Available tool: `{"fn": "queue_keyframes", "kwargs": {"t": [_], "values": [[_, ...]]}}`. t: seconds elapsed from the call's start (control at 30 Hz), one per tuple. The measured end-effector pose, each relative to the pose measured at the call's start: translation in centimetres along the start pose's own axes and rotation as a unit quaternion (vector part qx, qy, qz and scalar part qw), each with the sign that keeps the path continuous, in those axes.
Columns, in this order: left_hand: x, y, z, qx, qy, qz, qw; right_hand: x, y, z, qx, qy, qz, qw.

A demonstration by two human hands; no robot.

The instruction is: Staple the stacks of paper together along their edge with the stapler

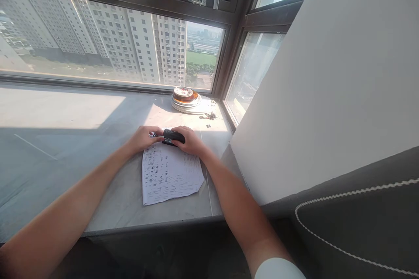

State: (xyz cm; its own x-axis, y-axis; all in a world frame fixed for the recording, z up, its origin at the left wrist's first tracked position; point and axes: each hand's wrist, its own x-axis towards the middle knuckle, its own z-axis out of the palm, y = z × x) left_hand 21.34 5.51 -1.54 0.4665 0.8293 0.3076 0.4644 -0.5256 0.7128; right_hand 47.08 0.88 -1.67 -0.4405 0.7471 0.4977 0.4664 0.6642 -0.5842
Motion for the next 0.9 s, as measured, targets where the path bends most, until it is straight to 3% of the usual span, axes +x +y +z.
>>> {"fn": "queue_keyframes", "kwargs": {"t": [0.17,0.5,0.73,0.9], "values": [[-0.1,0.2,0.0,0.001,0.004,0.017,1.0,0.0,-0.3,-0.1,0.038,0.012,0.016,0.999],[-0.1,0.4,-0.1,-0.025,0.007,-0.011,1.0,-0.1,0.0,-0.3,0.115,0.051,0.058,0.99],[-0.5,2.6,-0.1,-0.089,0.002,0.066,0.994,-0.3,0.4,-1.5,0.272,0.124,0.127,0.946],[-1.0,3.2,-0.8,-0.139,-0.033,0.05,0.988,-0.6,0.9,-2.9,0.336,0.128,0.157,0.92]]}}
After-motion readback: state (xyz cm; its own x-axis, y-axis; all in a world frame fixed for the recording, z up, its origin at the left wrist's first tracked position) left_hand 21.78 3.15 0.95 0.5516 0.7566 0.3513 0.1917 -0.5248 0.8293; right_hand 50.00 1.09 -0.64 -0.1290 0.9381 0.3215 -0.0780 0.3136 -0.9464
